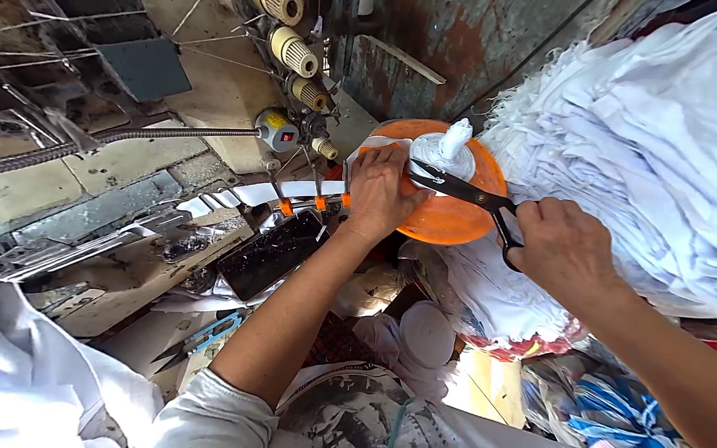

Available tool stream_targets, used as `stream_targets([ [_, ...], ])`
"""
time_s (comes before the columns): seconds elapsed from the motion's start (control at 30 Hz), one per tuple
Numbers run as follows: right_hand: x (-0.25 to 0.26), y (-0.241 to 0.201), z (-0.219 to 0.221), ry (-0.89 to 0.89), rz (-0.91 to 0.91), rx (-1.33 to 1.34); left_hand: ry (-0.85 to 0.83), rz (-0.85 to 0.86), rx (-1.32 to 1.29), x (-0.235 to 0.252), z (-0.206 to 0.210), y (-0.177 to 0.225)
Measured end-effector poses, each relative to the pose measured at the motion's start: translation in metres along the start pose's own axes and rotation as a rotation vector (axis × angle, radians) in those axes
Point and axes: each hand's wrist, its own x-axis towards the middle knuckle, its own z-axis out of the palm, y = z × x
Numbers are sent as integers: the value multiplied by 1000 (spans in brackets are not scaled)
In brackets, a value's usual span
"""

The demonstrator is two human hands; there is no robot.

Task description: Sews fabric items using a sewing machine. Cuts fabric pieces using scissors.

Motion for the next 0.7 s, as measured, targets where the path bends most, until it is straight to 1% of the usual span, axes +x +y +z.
stream_targets([
  [0.3,0,2,-1,-2,-50,28,9,0,-11,0,1,-2],
  [0.4,-2,9,-2,-10,-46,142,1,7,-9,1,1,-3],
  [0.47,-7,20,1,-12,18,248,-13,-5,-7,1,-1,-2],
  [0.53,-18,34,1,-26,161,345,-28,-2,-14,2,-3,-3],
  [0.6,-31,50,6,15,274,413,-50,19,-22,4,-5,-7],
  [0.63,-38,57,10,46,294,425,-64,32,-30,5,-6,-9],
  [0.7,-51,66,17,73,278,396,-65,52,-43,5,-9,-9],
])
